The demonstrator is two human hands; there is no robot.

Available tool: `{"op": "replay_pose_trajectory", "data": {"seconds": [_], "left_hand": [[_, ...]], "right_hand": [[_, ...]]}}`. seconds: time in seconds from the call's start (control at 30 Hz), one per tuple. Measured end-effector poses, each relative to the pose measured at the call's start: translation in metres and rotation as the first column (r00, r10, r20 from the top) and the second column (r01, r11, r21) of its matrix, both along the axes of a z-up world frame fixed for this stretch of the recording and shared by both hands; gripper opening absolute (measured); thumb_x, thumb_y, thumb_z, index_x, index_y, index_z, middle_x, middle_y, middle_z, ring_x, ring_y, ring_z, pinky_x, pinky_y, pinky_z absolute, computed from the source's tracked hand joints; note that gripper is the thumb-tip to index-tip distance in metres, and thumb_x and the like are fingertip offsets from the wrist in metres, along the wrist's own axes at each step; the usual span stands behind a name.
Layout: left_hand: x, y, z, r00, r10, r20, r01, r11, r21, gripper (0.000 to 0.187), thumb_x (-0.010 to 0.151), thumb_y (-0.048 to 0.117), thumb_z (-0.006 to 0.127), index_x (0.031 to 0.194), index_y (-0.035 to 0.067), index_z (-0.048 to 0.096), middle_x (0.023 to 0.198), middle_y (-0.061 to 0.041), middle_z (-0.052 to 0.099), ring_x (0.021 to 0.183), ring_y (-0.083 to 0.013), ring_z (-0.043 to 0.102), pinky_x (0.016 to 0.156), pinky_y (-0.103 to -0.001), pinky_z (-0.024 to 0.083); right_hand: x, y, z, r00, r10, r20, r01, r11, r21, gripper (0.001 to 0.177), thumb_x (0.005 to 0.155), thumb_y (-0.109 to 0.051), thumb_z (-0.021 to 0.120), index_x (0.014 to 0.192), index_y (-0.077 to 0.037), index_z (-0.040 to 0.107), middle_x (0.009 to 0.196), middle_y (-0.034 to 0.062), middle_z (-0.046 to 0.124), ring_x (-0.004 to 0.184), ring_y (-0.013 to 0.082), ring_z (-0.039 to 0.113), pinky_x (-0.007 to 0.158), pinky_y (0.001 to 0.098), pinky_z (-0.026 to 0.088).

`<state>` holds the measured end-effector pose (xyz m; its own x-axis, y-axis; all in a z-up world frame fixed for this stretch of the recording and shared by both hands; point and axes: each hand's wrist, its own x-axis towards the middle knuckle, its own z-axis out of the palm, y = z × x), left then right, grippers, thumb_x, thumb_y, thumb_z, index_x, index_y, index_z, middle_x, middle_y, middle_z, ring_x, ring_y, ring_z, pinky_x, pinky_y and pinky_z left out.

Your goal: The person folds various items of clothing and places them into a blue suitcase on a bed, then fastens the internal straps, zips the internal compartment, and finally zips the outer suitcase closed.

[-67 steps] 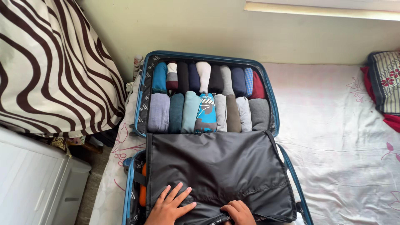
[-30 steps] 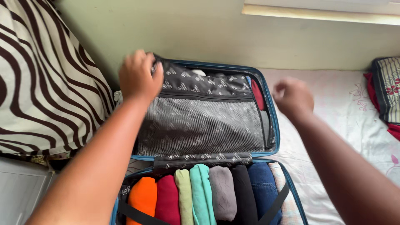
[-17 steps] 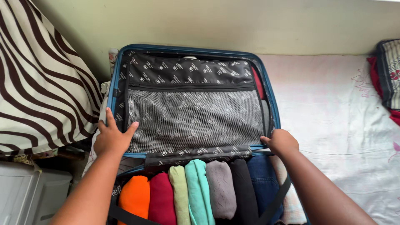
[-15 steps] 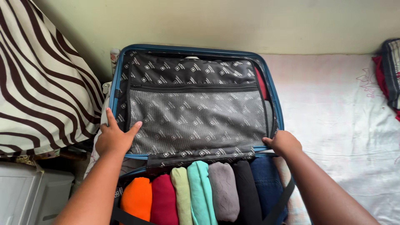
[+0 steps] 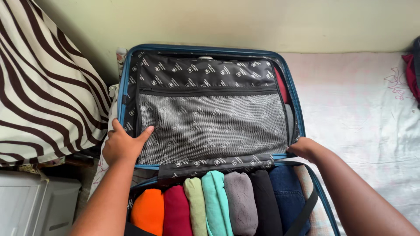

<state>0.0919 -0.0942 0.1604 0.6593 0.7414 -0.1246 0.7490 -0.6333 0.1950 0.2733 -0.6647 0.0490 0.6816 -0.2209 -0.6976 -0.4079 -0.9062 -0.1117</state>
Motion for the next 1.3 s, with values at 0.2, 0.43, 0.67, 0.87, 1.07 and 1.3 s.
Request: {"op": "replay_pose_trajectory", "data": {"seconds": [0.2,0.43,0.67,0.87,1.07,1.3], "left_hand": [[-0.002,0.002,-0.006,0.998,-0.013,0.061,0.012,1.0,0.013,0.124,0.066,0.09,0.068,0.151,0.006,0.036,0.122,-0.024,0.066,0.102,-0.0389,0.071,0.077,-0.048,0.059],[-0.002,0.003,-0.004,0.999,0.0,0.047,0.0,1.0,-0.017,0.12,0.066,0.088,0.068,0.147,0.005,0.039,0.115,-0.022,0.07,0.099,-0.0375,0.073,0.075,-0.048,0.06],[0.004,0.002,-0.001,1.0,0.016,-0.02,-0.017,0.999,-0.05,0.121,0.064,0.091,0.066,0.145,0.005,0.039,0.115,-0.019,0.069,0.097,-0.0354,0.073,0.074,-0.047,0.061],[0.008,0.006,-0.005,0.996,0.019,-0.083,-0.021,0.999,-0.028,0.123,0.061,0.093,0.063,0.147,0.008,0.037,0.117,-0.017,0.067,0.096,-0.0341,0.073,0.073,-0.045,0.062],[0.007,0.009,-0.008,0.999,0.016,-0.037,-0.018,0.999,-0.044,0.124,0.06,0.093,0.064,0.146,0.008,0.036,0.114,-0.018,0.066,0.093,-0.0353,0.072,0.072,-0.046,0.06],[0.006,0.008,-0.009,1.0,0.022,-0.007,-0.023,0.997,-0.08,0.122,0.059,0.091,0.066,0.144,0.008,0.037,0.113,-0.018,0.066,0.09,-0.0355,0.072,0.068,-0.046,0.06]], "right_hand": [[0.01,-0.008,0.006,0.982,-0.171,0.083,0.153,0.969,0.192,0.026,0.089,-0.024,0.071,0.086,0.002,0.074,0.069,0.013,0.05,0.055,0.0244,0.04,0.049,0.0422,0.03],[0.079,0.024,0.035,0.858,-0.435,0.274,0.297,0.854,0.428,0.021,0.085,-0.018,0.067,0.075,0.0,0.069,0.059,0.0097,0.056,0.047,0.0225,0.045,0.044,0.0395,0.032],[0.191,0.07,0.053,0.844,-0.134,0.519,0.149,0.989,0.012,0.033,0.087,-0.023,0.066,0.09,0.009,0.072,0.078,0.0257,0.071,0.07,0.0394,0.072,0.066,0.0482,0.055],[0.277,0.112,0.048,0.734,0.252,0.63,-0.099,0.958,-0.269,0.039,0.095,-0.026,0.061,0.103,0.009,0.077,0.108,0.0326,0.073,0.106,0.048,0.069,0.093,0.0496,0.054],[0.271,0.218,0.087,0.643,0.53,0.554,-0.342,0.845,-0.411,0.036,0.097,-0.031,0.059,0.105,0.0,0.077,0.113,0.0256,0.073,0.106,0.0456,0.069,0.089,0.0537,0.056],[0.18,0.405,0.132,0.445,0.625,0.641,-0.633,0.726,-0.269,0.036,0.101,-0.03,0.049,0.104,-0.003,0.073,0.112,0.0235,0.071,0.106,0.0443,0.066,0.092,0.0537,0.052]]}}
